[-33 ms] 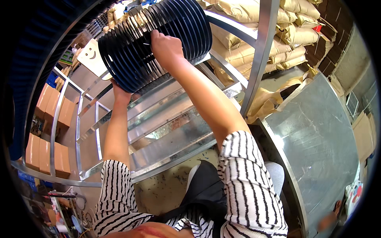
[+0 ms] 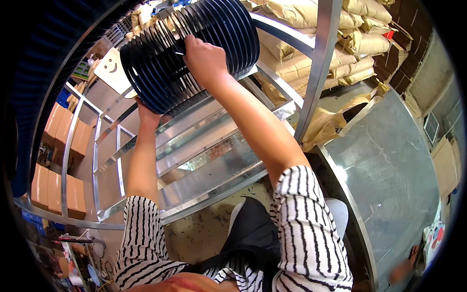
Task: The person sits on the floor and repeatedly picks up blue plastic spools, stacks them into a bundle, and places the bundle onto a metal rack. The person handles the spools one at a time and by hand, moving them from a pile on the floor to the rack.
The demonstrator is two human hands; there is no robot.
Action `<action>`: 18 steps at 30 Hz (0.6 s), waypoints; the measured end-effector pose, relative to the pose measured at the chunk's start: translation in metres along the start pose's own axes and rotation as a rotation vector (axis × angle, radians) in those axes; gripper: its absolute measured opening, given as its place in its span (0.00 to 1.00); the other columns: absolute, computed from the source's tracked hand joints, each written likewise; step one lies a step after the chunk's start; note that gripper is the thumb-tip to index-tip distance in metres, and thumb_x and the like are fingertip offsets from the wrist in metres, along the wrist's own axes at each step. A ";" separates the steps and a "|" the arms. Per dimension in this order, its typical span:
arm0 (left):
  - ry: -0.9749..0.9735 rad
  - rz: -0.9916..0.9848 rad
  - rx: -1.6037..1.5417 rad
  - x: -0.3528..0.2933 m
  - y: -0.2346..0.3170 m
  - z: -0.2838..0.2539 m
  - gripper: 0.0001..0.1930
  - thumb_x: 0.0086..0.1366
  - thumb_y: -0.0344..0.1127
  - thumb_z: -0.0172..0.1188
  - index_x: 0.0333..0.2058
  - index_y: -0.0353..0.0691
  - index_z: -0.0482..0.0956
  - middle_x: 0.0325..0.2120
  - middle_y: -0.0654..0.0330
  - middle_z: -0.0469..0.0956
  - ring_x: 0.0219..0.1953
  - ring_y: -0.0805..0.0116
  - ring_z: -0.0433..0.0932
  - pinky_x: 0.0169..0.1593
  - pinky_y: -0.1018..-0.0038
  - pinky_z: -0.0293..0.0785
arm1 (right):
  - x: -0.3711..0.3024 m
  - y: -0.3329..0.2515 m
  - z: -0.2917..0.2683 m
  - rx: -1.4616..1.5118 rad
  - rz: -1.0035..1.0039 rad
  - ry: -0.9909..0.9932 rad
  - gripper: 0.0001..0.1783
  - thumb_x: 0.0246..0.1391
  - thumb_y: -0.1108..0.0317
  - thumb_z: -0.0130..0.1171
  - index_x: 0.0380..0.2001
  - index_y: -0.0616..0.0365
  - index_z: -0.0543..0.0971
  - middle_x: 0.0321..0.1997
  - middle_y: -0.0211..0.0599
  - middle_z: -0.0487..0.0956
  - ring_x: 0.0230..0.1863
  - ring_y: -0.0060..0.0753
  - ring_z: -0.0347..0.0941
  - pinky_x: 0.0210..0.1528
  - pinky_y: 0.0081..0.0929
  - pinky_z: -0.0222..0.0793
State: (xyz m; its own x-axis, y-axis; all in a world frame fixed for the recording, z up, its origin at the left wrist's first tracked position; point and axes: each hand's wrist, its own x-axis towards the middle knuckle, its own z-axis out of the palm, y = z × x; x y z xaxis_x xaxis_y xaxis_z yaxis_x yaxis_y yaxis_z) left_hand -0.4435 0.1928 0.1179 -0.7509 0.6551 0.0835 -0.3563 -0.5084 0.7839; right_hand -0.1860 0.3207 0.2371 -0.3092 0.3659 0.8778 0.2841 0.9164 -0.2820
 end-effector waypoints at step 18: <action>-0.154 -0.306 -0.034 0.037 0.004 -0.006 0.29 0.67 0.62 0.38 0.48 0.46 0.75 0.41 0.59 0.79 0.41 0.61 0.78 0.45 0.61 0.77 | -0.203 0.057 -0.339 0.976 0.592 0.403 0.20 0.61 0.62 0.52 0.44 0.74 0.73 0.21 0.42 0.75 0.19 0.20 0.70 0.17 0.07 0.67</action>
State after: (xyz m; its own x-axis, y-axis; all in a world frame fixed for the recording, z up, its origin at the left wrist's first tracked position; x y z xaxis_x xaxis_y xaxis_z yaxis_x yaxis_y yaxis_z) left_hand -0.4761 0.2111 0.1203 -0.5147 0.8554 -0.0583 -0.5722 -0.2921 0.7663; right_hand 0.2010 0.2440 0.1738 -0.0083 0.8524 0.5228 -0.5726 0.4245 -0.7014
